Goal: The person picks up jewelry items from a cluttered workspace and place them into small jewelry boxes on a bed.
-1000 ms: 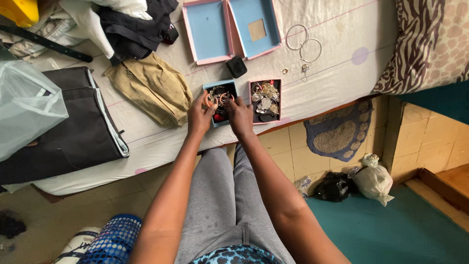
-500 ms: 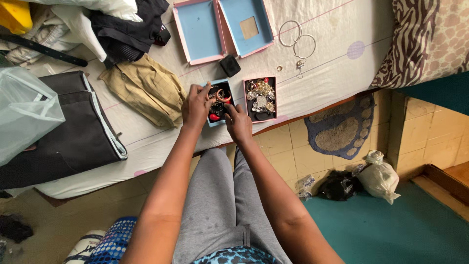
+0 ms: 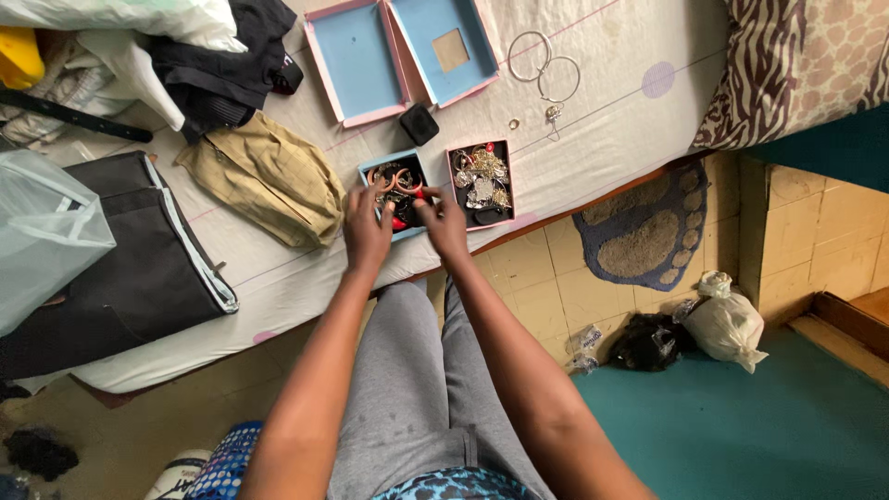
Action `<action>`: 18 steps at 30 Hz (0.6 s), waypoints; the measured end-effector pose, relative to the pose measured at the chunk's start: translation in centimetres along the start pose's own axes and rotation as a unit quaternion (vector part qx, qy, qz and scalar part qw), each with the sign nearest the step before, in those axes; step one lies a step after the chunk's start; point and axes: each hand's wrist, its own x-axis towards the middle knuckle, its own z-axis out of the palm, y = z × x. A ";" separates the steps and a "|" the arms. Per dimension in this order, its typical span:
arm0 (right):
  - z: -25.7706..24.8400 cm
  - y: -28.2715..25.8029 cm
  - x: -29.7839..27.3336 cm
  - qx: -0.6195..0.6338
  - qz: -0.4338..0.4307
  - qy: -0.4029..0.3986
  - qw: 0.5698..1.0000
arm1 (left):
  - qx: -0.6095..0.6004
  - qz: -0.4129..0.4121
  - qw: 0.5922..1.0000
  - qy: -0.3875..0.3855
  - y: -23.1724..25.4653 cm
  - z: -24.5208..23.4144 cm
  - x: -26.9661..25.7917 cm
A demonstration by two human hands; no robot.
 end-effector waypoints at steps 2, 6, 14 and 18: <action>-1.3 0.7 0.5 0.354 0.165 -0.037 0.920 | -0.268 -0.152 0.948 -0.082 -1.1 2.5 -0.5; -3.4 1.4 -0.1 0.587 0.242 -0.019 0.772 | -0.564 -0.313 0.744 -0.175 -1.4 4.7 -2.6; -3.2 1.2 -0.8 0.580 0.087 -0.024 0.810 | -0.569 -0.315 0.738 -0.180 2.1 4.2 -4.3; -3.3 1.1 -1.2 0.544 0.025 -0.027 0.838 | -0.559 -0.257 0.773 -0.155 1.8 4.1 -4.1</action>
